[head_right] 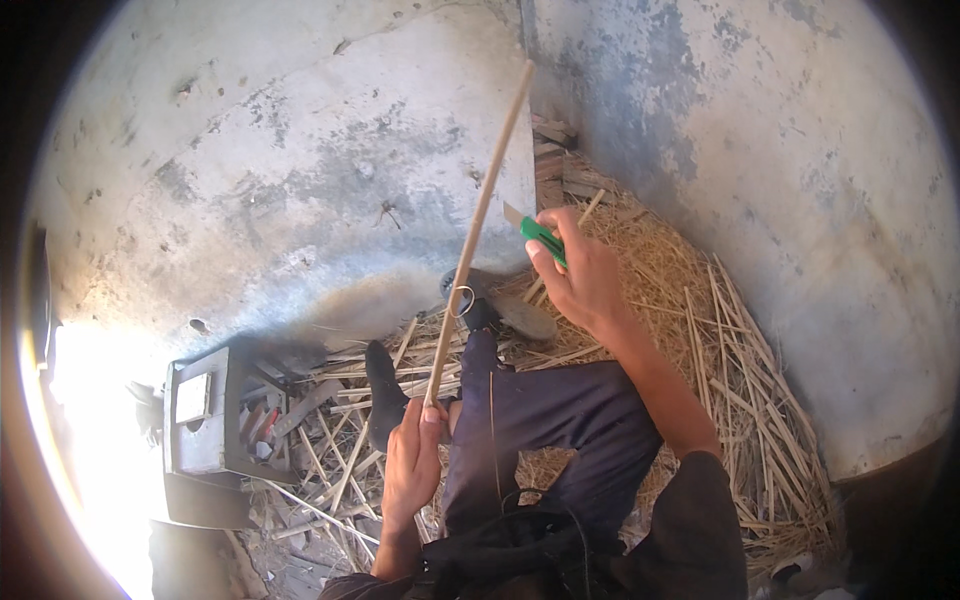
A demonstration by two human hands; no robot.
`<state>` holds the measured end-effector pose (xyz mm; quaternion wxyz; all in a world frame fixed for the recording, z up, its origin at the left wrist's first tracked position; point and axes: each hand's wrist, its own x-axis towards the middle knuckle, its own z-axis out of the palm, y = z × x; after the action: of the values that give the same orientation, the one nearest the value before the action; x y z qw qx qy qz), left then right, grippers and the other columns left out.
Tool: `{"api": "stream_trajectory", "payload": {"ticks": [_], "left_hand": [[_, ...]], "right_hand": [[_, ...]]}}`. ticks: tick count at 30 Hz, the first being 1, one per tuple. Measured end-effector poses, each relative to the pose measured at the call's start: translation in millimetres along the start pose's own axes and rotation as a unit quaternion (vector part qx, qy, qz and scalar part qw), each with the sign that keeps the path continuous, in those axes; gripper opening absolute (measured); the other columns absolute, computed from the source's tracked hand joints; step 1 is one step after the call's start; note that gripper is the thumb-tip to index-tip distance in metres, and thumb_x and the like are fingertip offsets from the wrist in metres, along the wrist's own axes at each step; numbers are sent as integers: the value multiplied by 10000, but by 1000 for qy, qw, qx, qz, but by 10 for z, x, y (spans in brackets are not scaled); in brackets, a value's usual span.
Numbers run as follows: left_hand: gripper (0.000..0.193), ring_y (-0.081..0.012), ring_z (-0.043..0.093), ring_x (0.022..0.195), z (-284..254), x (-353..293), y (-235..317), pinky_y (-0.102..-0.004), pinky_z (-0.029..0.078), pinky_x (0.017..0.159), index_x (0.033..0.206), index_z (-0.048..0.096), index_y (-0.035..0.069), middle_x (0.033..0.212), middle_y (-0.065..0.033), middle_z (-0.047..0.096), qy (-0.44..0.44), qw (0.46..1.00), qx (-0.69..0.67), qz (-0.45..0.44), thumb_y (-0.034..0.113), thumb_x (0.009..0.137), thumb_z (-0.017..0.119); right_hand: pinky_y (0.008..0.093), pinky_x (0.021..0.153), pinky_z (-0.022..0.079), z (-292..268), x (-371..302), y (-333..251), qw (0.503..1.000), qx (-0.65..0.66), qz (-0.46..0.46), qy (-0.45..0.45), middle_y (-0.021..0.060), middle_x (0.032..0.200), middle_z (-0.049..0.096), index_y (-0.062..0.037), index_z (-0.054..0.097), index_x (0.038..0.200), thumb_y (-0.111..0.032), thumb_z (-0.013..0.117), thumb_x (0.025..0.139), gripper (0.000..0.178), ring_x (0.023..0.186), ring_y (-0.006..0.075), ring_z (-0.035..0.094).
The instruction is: The person sits on the floor and uses a green utility knife to shave thin strips from a long piece of bamboo. The person holds the bamboo with one hand and scrapes the surface with the other, creating a pile of shavings on the floor.
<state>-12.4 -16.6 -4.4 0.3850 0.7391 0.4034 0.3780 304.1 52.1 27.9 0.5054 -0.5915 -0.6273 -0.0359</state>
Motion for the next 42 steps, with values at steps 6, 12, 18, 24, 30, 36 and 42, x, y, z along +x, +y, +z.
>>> {"api": "stream_trajectory", "payload": {"ticks": [6, 12, 18, 24, 30, 36, 42], "left_hand": [[379, -199, 476, 657, -73, 107, 132, -395, 419, 660, 1072, 614, -25, 716, -111, 544, 21, 999, -9, -34, 276, 1185, 414], [319, -546, 641, 879, -73, 163, 213, -565, 478, 790, 1097, 572, -39, 892, -298, 695, -11, 998, 15, -57, 247, 1174, 455], [338, -528, 617, 837, -47, 160, 126, -588, 445, 788, 1253, 567, -56, 898, -285, 683, -19, 998, 45, -39, 261, 1169, 487], [387, -526, 606, 850, -57, 162, 137, -594, 440, 790, 1398, 547, -71, 920, -270, 685, -21, 998, 44, -27, 233, 1166, 490], [337, -480, 599, 807, -53, 166, 197, -550, 438, 758, 1243, 591, -53, 866, -251, 659, -15, 998, 47, -39, 246, 1177, 451], [397, -316, 578, 665, -1, 161, 136, -437, 433, 658, 1071, 610, -37, 741, -167, 601, -3, 1000, 26, -3, 274, 1188, 393], [421, -148, 440, 644, 8, 162, 95, -351, 373, 614, 1012, 580, -7, 710, -49, 506, -44, 998, -40, -22, 302, 1186, 352]], "right_hand": [[379, 620, 576, -36, -88, -67, 991, 26, -99, -85, 118, 899, 771, -84, 663, 1232, -285, 674, 1024, 290, 721, 277, 774], [377, 573, 558, 148, -207, -268, 950, 32, -287, -115, 33, 892, 747, -116, 718, 1132, -314, 778, 956, 272, 655, 232, 733], [326, 496, 490, 207, -296, -422, 938, 5, -333, -101, -28, 764, 642, -140, 738, 1086, -397, 800, 935, 304, 526, 166, 609], [310, 472, 465, 230, -321, -471, 939, 8, -336, -77, -37, 721, 627, -135, 750, 1050, -378, 800, 927, 277, 486, 155, 558], [321, 509, 523, 230, -243, -422, 957, 43, -286, -36, 7, 763, 718, -86, 751, 1008, -317, 807, 902, 261, 551, 179, 673], [333, 514, 532, 164, -205, -361, 963, 41, -267, -17, 9, 770, 728, -99, 758, 1022, -282, 826, 886, 238, 565, 198, 693], [339, 505, 524, 177, -156, -283, 960, 59, -273, 8, -13, 740, 701, -118, 763, 1011, -310, 822, 882, 239, 543, 190, 667]]}}
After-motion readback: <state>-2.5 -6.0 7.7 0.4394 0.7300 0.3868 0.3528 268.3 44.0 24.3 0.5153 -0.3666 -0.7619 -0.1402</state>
